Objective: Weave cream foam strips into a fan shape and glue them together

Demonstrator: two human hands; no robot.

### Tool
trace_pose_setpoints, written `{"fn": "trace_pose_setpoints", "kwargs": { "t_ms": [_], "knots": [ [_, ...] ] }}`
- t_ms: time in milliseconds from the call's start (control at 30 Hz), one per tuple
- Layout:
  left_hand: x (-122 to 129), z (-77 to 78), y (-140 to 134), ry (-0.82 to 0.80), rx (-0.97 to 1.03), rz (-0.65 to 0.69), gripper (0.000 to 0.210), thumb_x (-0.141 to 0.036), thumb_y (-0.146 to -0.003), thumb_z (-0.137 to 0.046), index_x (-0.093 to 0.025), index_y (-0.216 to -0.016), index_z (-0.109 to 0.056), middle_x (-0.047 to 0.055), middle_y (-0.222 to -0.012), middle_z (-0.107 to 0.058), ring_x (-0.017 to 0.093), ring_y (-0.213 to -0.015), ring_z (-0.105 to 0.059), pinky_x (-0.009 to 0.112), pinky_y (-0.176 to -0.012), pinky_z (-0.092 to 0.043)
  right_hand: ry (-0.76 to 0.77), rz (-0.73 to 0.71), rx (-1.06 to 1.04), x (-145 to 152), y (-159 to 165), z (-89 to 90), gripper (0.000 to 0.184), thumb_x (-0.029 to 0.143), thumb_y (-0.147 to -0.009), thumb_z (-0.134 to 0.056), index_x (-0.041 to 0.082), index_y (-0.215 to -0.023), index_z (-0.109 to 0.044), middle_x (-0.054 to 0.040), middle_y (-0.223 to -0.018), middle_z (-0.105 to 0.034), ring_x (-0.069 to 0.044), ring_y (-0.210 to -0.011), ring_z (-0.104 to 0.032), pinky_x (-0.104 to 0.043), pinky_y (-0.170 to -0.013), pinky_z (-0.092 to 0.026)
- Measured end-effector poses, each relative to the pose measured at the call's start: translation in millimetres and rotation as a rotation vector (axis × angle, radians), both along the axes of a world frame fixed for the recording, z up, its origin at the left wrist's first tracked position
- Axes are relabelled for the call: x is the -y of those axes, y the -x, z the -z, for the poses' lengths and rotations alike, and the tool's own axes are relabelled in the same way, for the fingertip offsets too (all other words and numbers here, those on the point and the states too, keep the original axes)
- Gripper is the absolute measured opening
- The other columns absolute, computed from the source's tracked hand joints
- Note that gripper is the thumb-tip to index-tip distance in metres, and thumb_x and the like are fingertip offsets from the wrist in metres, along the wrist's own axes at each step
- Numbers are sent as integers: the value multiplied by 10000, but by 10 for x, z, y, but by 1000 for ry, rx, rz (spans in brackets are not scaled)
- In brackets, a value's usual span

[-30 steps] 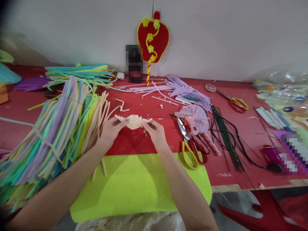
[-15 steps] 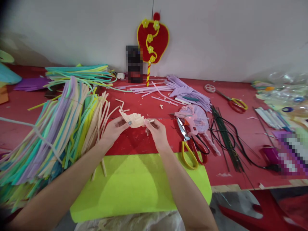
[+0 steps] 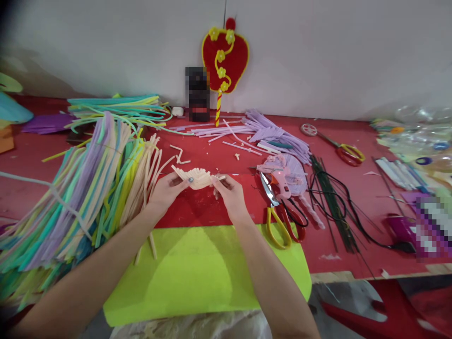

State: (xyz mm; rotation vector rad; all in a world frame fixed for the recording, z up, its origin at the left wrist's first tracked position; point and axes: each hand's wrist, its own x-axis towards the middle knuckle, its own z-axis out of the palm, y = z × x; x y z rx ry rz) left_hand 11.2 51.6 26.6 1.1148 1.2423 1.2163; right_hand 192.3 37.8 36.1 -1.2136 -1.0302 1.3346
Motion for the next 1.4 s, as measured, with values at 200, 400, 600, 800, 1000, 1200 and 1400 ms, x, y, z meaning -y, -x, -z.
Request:
{"fn": "trace_pose_setpoints", "kwargs": {
  "t_ms": [200,400,600,800,1000,1200,1400],
  "knots": [
    [-3,28,7,-4,10,9,368,-430,-603,-762,-158,-839,-687,74,-894,-730,218,-868,-665,377,-857,-515,7,2,-26,5,7,-11,275,455,-724,-703,188,-729,-636,18,-659,-587,-74,-518,-464,-220,-474,-390],
    [5,13,4,1,5,8,400,-440,-595,-766,-152,-862,-689,83,-918,-729,224,-890,-665,380,-874,-510,19,3,-37,3,10,-35,278,455,-714,-709,188,-713,-634,16,-663,-597,-74,-511,-466,-224,-470,-388],
    [5,4,6,-8,-1,14,389,-435,-611,-750,-143,-858,-682,84,-918,-730,218,-881,-666,378,-870,-514,16,0,-41,1,6,-16,280,449,-722,-707,178,-719,-638,16,-661,-594,-68,-512,-468,-213,-467,-391],
    [-1,16,11,-9,-22,16,389,-425,-617,-737,-140,-874,-671,83,-931,-730,219,-887,-667,380,-862,-516,12,6,-47,-1,6,-11,278,437,-725,-709,168,-712,-638,20,-640,-585,-64,-511,-471,-195,-457,-396],
    [-2,59,19,-56,-88,41,327,-410,-680,-697,-146,-870,-660,75,-912,-718,209,-875,-657,343,-823,-517,-31,24,13,-11,-2,-6,259,427,-750,-683,177,-815,-654,19,-672,-610,-63,-517,-497,-190,-467,-428],
    [32,-23,94,-188,-429,-141,321,-384,-869,-516,-153,-1086,-575,52,-827,-659,147,-695,-611,273,-681,-496,-9,27,60,-20,-82,-44,303,455,-753,-662,183,-879,-625,19,-694,-626,-48,-426,-470,-158,-297,-279],
    [96,-382,388,-219,-1188,-218,163,-287,-868,-496,-195,-914,-622,74,-976,-638,199,-874,-613,307,-785,-470,115,-154,93,-59,-176,51,283,412,-733,-674,158,-825,-590,5,-679,-640,-64,-388,-506,-163,-271,-307]
  ]
}}
